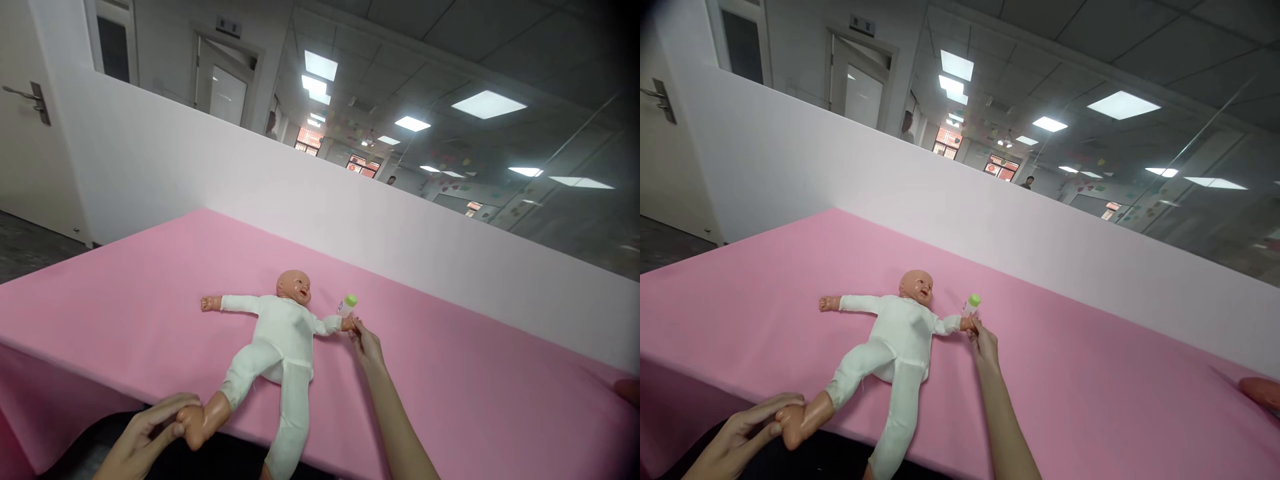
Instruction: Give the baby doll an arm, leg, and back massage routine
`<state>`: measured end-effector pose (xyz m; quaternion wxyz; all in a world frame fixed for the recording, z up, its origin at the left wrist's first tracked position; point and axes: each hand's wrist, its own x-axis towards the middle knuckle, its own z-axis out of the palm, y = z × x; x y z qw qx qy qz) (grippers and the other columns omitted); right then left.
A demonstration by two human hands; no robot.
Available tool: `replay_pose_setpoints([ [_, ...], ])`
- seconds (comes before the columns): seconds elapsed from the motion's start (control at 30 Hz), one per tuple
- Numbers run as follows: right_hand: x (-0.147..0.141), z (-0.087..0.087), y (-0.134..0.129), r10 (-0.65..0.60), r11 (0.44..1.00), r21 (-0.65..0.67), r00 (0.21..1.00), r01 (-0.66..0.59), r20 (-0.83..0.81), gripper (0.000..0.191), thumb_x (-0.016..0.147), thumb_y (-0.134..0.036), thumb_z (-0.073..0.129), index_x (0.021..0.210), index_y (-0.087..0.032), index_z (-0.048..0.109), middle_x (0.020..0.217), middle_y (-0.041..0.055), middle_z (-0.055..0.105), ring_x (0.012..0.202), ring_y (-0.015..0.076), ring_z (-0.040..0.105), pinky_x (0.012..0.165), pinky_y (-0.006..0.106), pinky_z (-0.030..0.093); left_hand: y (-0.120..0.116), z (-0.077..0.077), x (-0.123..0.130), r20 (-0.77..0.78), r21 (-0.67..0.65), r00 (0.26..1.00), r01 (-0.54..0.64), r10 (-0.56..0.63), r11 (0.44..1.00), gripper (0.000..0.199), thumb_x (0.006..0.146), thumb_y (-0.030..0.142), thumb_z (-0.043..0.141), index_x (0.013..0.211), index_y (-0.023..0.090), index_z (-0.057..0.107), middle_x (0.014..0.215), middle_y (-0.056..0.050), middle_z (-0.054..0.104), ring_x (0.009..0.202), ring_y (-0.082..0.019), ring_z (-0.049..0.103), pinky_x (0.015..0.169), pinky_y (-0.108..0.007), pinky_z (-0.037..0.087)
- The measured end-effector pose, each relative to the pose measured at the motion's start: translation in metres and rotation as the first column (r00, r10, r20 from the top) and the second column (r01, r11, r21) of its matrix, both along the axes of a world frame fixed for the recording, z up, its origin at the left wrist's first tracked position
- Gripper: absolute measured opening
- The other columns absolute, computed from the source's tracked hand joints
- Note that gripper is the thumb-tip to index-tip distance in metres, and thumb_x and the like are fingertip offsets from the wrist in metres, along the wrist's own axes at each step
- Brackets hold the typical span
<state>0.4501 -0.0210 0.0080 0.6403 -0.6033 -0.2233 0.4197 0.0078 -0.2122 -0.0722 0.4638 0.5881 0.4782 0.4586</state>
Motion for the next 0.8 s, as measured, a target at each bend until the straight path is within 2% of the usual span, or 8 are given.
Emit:
replay_pose_setpoints([
  [0.13, -0.033, 0.022, -0.002, 0.235, 0.963, 0.123, 0.97, -0.24, 0.058, 0.026, 0.07, -0.028, 0.094, 0.083, -0.012, 0.078, 0.067, 0.0005, 0.067, 0.053, 0.0091, 0.055, 0.053, 0.019, 0.054, 0.029, 0.009, 0.016, 0.069, 0.025, 0.993, -0.098, 0.096, 0.995, 0.051, 0.084, 0.068, 0.068, 0.099, 0.021, 0.084, 0.108, -0.011, 0.079, 0.106, -0.034, 0.073, 0.097, -0.037, 0.058],
  [0.23, -0.065, 0.023, -0.003, 0.369, 0.912, 0.129, 0.917, -0.389, 0.155, 0.037, 0.064, -0.04, 0.097, 0.074, -0.013, 0.075, 0.06, -0.0008, 0.063, 0.052, 0.0092, 0.054, 0.052, 0.021, 0.051, 0.054, 0.015, 0.039, 0.141, 0.051, 0.982, -0.137, 0.129, 0.989, 0.05, 0.086, 0.064, 0.07, 0.108, 0.02, 0.082, 0.115, -0.012, 0.078, 0.115, -0.034, 0.07, 0.106, -0.042, 0.055],
  [0.37, -0.094, 0.006, -0.003, 0.409, 0.895, 0.09, 0.886, -0.436, 0.218, 0.05, 0.06, -0.053, 0.096, 0.059, -0.015, 0.064, 0.053, 0.0002, 0.061, 0.05, 0.0105, 0.055, 0.052, 0.022, 0.048, 0.084, 0.024, 0.079, 0.222, 0.105, 0.974, -0.07, 0.045, 0.992, 0.047, 0.088, 0.058, 0.07, 0.111, 0.018, 0.081, 0.116, -0.013, 0.078, 0.114, -0.033, 0.071, 0.103, -0.043, 0.056],
  [0.5, -0.094, 0.001, -0.001, 0.417, 0.892, 0.097, 0.886, -0.442, 0.201, 0.049, 0.059, -0.052, 0.096, 0.06, -0.015, 0.064, 0.053, -0.0002, 0.06, 0.05, 0.0104, 0.055, 0.051, 0.022, 0.047, 0.097, 0.025, 0.097, 0.279, 0.101, 0.96, -0.016, -0.013, 0.995, 0.047, 0.091, 0.055, 0.067, 0.115, 0.016, 0.079, 0.122, -0.015, 0.076, 0.117, -0.032, 0.07, 0.101, -0.042, 0.058],
  [0.57, -0.083, 0.006, 0.0, 0.404, 0.897, 0.111, 0.896, -0.427, 0.183, 0.046, 0.06, -0.049, 0.097, 0.063, -0.014, 0.068, 0.055, -0.0014, 0.06, 0.051, 0.0096, 0.054, 0.052, 0.021, 0.048, 0.093, 0.023, 0.089, 0.264, 0.096, 0.965, -0.033, 0.006, 0.995, 0.048, 0.09, 0.056, 0.068, 0.115, 0.016, 0.079, 0.121, -0.015, 0.077, 0.117, -0.033, 0.07, 0.101, -0.043, 0.058],
  [0.63, -0.067, 0.011, 0.002, 0.357, 0.918, 0.123, 0.921, -0.377, 0.158, 0.041, 0.06, -0.044, 0.098, 0.069, -0.013, 0.072, 0.057, -0.0023, 0.061, 0.051, 0.0086, 0.053, 0.052, 0.02, 0.048, 0.083, 0.02, 0.072, 0.206, 0.094, 0.978, -0.065, 0.045, 0.993, 0.048, 0.088, 0.057, 0.069, 0.113, 0.017, 0.081, 0.119, -0.014, 0.078, 0.115, -0.034, 0.071, 0.101, -0.043, 0.058],
  [0.73, -0.037, 0.012, 0.006, 0.219, 0.97, 0.086, 0.969, -0.229, 0.112, 0.033, 0.063, -0.035, 0.097, 0.077, -0.013, 0.076, 0.06, -0.0012, 0.065, 0.052, 0.009, 0.055, 0.054, 0.02, 0.053, 0.057, 0.017, 0.035, 0.093, 0.077, 0.993, -0.078, 0.071, 0.994, 0.044, 0.087, 0.058, 0.071, 0.108, 0.021, 0.083, 0.115, -0.011, 0.079, 0.112, -0.034, 0.072, 0.101, -0.039, 0.058],
  [0.8, -0.018, 0.006, 0.007, 0.104, 0.994, 0.03, 0.99, -0.107, 0.096, 0.029, 0.064, -0.03, 0.096, 0.075, -0.013, 0.075, 0.061, 0.0004, 0.067, 0.052, 0.0101, 0.058, 0.054, 0.02, 0.055, 0.036, 0.013, 0.012, 0.041, 0.061, 0.998, -0.058, 0.056, 0.996, 0.042, 0.085, 0.059, 0.071, 0.105, 0.023, 0.084, 0.111, -0.009, 0.08, 0.107, -0.033, 0.074, 0.096, -0.036, 0.06],
])
